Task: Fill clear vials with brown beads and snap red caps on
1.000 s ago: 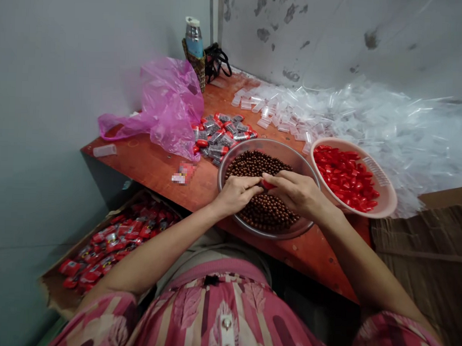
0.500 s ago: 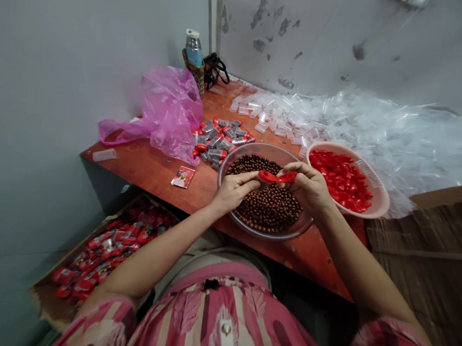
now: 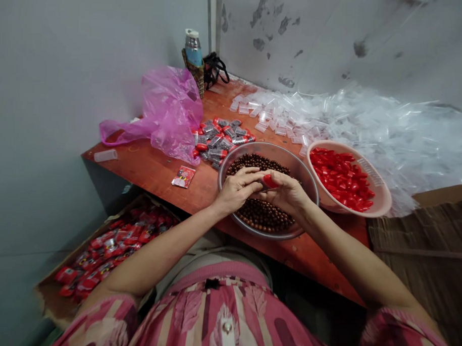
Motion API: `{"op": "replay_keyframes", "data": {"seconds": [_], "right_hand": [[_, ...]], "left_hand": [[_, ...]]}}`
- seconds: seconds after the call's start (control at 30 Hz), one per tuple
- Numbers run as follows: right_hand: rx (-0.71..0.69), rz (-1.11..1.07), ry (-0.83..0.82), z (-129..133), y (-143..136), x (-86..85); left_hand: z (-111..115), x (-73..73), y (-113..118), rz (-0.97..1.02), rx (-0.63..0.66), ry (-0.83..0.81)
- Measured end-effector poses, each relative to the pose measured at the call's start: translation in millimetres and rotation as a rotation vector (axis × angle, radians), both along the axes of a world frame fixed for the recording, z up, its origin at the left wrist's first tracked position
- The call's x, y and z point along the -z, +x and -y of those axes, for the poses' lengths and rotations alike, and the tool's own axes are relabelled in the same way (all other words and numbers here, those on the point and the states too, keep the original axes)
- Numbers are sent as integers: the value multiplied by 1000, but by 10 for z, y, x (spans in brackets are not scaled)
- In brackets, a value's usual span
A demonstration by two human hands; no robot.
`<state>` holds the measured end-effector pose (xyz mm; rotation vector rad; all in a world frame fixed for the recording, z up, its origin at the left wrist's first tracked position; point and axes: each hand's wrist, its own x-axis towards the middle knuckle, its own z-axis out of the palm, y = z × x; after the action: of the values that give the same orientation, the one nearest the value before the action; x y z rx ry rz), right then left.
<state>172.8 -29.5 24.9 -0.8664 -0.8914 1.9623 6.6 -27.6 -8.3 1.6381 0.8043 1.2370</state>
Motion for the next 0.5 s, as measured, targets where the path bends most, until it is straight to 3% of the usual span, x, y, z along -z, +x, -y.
{"op": "replay_keyframes", "data": {"seconds": [0.2, 0.37, 0.5], "right_hand": [[101, 14, -47, 13, -91, -4], [-41, 62, -42, -57, 8, -62], [-79, 129, 49, -240, 204, -149]], "left_hand": [[20, 10, -9, -72, -43, 8], [8, -90, 11, -93, -71, -8], [-271, -255, -73, -67, -156, -28]]}}
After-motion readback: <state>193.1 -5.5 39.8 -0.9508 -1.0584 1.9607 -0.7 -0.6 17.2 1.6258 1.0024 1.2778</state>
